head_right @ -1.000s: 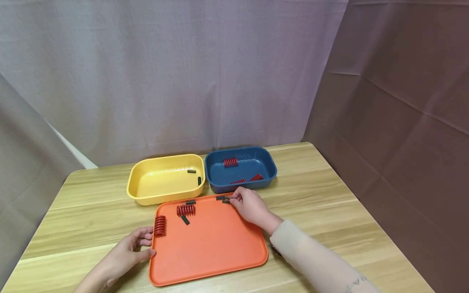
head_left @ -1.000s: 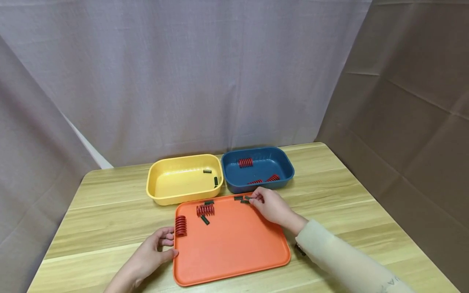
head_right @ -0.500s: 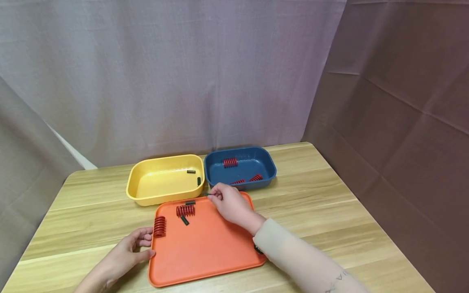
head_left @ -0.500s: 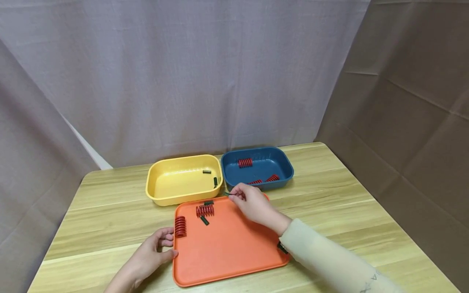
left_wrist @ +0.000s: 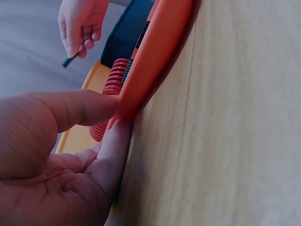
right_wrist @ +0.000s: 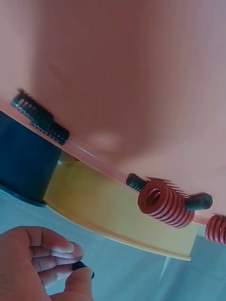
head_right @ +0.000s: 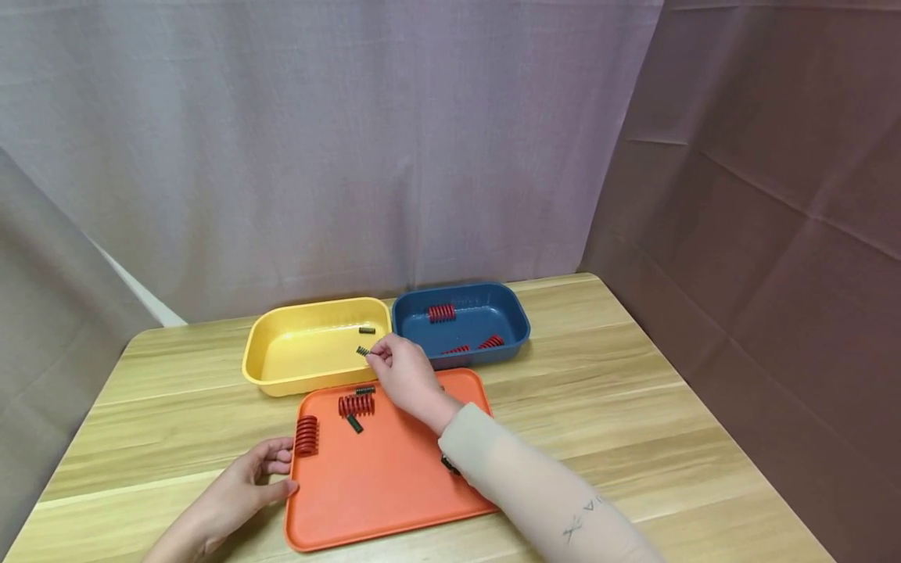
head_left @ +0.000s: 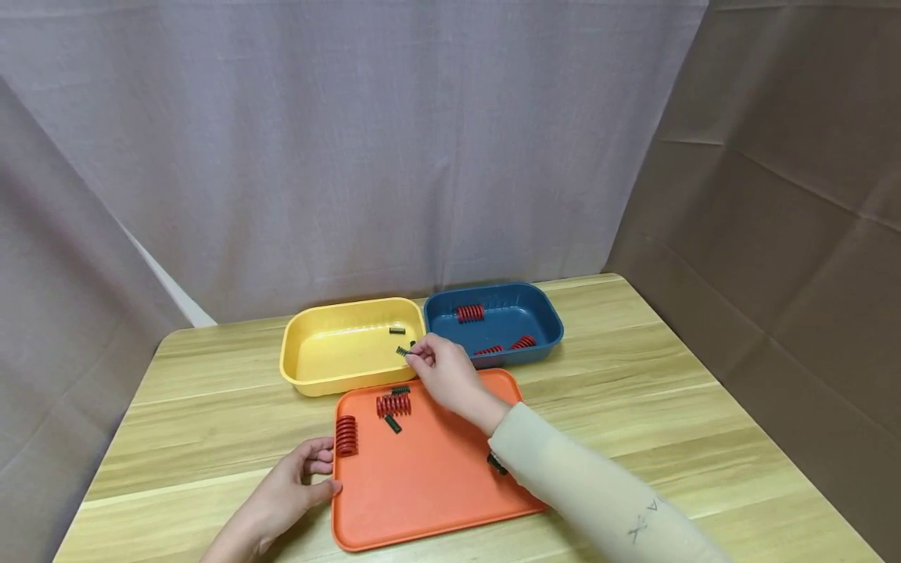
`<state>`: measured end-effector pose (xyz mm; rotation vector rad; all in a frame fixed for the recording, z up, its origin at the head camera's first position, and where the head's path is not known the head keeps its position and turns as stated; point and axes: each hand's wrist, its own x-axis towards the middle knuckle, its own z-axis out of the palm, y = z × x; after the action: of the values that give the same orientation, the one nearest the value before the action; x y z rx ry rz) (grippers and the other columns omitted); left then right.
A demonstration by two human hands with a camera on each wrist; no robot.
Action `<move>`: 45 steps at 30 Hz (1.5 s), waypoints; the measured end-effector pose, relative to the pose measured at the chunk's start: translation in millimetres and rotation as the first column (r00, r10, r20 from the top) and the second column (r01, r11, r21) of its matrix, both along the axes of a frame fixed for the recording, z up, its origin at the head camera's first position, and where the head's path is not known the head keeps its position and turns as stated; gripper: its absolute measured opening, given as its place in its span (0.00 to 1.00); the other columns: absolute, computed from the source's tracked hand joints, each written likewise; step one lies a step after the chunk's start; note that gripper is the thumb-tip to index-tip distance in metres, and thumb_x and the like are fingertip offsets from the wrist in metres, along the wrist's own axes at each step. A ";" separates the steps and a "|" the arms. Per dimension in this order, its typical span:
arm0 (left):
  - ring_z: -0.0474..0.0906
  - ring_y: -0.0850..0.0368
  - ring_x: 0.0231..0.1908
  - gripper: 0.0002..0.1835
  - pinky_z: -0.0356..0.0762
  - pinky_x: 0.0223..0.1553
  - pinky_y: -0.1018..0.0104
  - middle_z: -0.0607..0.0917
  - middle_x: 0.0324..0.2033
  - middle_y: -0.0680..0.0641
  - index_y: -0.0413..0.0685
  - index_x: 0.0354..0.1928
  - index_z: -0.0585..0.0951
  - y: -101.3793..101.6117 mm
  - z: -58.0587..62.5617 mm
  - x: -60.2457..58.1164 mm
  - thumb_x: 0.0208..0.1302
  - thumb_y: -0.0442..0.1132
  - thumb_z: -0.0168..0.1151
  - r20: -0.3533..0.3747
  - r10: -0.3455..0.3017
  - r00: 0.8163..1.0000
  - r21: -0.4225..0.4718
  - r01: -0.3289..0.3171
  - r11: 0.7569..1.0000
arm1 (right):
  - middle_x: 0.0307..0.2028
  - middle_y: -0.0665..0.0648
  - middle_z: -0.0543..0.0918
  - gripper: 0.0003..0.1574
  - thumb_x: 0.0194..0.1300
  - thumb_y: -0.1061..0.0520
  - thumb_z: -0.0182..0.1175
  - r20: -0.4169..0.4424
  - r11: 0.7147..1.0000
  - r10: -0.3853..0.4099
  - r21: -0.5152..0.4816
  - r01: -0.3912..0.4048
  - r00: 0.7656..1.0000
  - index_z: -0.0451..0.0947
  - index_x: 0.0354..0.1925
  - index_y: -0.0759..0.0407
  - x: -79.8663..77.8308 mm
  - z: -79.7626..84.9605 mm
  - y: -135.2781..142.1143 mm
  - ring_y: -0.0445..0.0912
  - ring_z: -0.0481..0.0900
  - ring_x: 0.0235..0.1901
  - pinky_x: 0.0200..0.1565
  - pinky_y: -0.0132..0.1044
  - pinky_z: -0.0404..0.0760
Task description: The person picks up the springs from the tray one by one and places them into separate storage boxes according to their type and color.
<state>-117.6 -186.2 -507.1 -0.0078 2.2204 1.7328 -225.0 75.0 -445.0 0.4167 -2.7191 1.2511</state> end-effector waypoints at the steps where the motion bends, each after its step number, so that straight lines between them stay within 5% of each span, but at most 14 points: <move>1: 0.72 0.50 0.50 0.36 0.74 0.44 0.68 0.73 0.50 0.42 0.37 0.63 0.68 0.0 -0.3 0.0 0.52 0.29 0.71 -0.001 0.000 1.000 0.002 0.000 1.000 | 0.28 0.45 0.78 0.05 0.67 0.51 0.62 0.001 1.000 -0.010 0.008 0.010 1.000 0.78 0.38 0.51 -1.4 -0.3 -2.5 0.41 0.74 0.30 0.33 0.34 0.76; 9: 0.71 0.49 0.50 0.35 0.75 0.43 0.68 0.73 0.50 0.42 0.37 0.63 0.68 0.2 -2.4 1.4 0.52 0.29 0.71 -0.001 0.000 1.000 0.001 0.000 1.000 | 0.32 0.45 0.77 0.07 0.69 0.49 0.60 -0.005 0.995 -0.028 0.096 0.029 1.000 0.78 0.40 0.50 -9.1 -5.3 -19.9 0.41 0.74 0.31 0.34 0.34 0.75; 19: 0.72 0.50 0.50 0.35 0.74 0.45 0.68 0.73 0.50 0.42 0.37 0.63 0.68 0.0 -1.6 0.6 0.52 0.29 0.71 -0.014 0.006 1.000 0.003 -0.006 1.000 | 0.35 0.46 0.79 0.06 0.68 0.50 0.61 -0.013 0.994 -0.047 0.099 0.048 0.999 0.80 0.39 0.50 -14.2 -11.1 -29.5 0.43 0.75 0.39 0.41 0.38 0.76; 34: 0.72 0.50 0.50 0.35 0.74 0.45 0.68 0.73 0.50 0.42 0.38 0.63 0.68 -0.5 -3.2 -0.2 0.52 0.29 0.71 -0.010 0.008 1.000 -0.001 -0.008 1.000 | 0.34 0.45 0.80 0.06 0.67 0.50 0.62 -0.005 0.991 -0.050 0.121 0.050 0.999 0.81 0.38 0.50 -16.9 -13.4 -30.5 0.43 0.74 0.39 0.41 0.37 0.75; 45: 0.72 0.50 0.50 0.35 0.74 0.44 0.68 0.73 0.50 0.42 0.38 0.63 0.68 -0.8 -2.6 0.6 0.52 0.29 0.71 -0.013 0.008 1.000 -0.001 -0.008 1.000 | 0.43 0.48 0.81 0.15 0.66 0.50 0.63 0.033 0.996 0.006 0.090 -0.009 0.999 0.81 0.50 0.53 -8.6 -6.0 -22.3 0.48 0.76 0.41 0.41 0.39 0.76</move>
<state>-117.0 -186.9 -509.7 -0.0053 2.2332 1.7404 -233.6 52.7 -451.0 0.4200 -2.8123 1.1501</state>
